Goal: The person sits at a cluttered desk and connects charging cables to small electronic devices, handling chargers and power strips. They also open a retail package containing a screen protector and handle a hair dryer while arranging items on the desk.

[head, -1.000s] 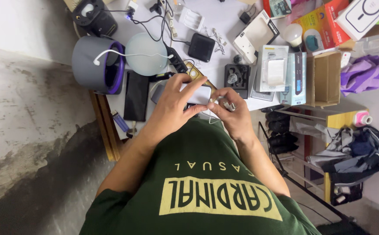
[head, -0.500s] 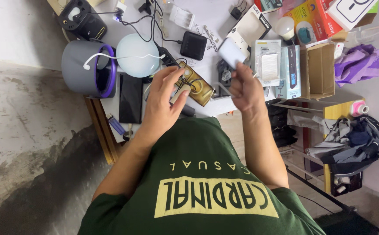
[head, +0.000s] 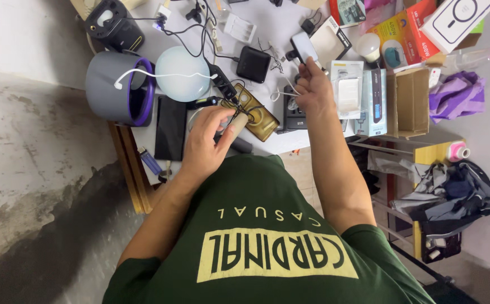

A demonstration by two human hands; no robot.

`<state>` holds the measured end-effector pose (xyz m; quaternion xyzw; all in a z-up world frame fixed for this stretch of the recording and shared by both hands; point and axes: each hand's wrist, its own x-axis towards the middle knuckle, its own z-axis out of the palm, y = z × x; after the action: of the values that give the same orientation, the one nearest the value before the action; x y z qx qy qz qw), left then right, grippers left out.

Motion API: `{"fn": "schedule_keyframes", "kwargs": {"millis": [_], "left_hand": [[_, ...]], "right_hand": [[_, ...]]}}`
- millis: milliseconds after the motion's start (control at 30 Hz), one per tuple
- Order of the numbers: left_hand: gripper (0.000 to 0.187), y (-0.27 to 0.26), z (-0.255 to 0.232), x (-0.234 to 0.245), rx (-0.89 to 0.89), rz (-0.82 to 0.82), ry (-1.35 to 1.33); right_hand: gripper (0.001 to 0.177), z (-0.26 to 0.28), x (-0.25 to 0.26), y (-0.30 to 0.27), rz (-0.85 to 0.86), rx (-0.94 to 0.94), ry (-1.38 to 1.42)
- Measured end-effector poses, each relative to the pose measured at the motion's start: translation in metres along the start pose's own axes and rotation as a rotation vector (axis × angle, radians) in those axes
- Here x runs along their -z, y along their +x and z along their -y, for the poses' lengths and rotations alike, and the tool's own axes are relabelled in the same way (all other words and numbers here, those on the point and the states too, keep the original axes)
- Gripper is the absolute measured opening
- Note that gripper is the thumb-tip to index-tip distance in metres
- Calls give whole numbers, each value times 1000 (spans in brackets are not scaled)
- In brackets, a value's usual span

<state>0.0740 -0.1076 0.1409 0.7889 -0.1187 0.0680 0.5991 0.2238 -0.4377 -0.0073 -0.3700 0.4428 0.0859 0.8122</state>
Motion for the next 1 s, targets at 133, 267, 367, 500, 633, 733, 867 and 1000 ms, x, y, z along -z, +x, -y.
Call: {"fn": "schedule_keyframes", "kwargs": {"millis": [133, 267, 367, 500, 633, 733, 867, 1000], "left_hand": [[25, -2, 2, 1, -7, 15, 9], [24, -2, 5, 4, 23, 20, -3], [23, -3, 10, 7, 91, 30, -7], [24, -2, 15, 7, 139, 21, -7], [25, -4, 18, 9, 162, 5, -13], [25, -6, 20, 8, 202, 0, -14], [25, -6, 21, 9, 206, 5, 10], [25, -9, 20, 10, 225, 16, 23]], "right_hand": [[20, -6, -29, 13, -15, 104, -153], [21, -7, -54, 28, -34, 243, -334], [23, -7, -68, 42, -33, 228, -395], [23, -2, -80, 57, 11, 102, -390], [23, 0, -89, 64, -42, 44, -392], [26, 3, -87, 69, -53, 8, -371], [28, 5, -85, 81, -58, -31, -353], [31, 7, -81, 94, -36, -99, -330]]}}
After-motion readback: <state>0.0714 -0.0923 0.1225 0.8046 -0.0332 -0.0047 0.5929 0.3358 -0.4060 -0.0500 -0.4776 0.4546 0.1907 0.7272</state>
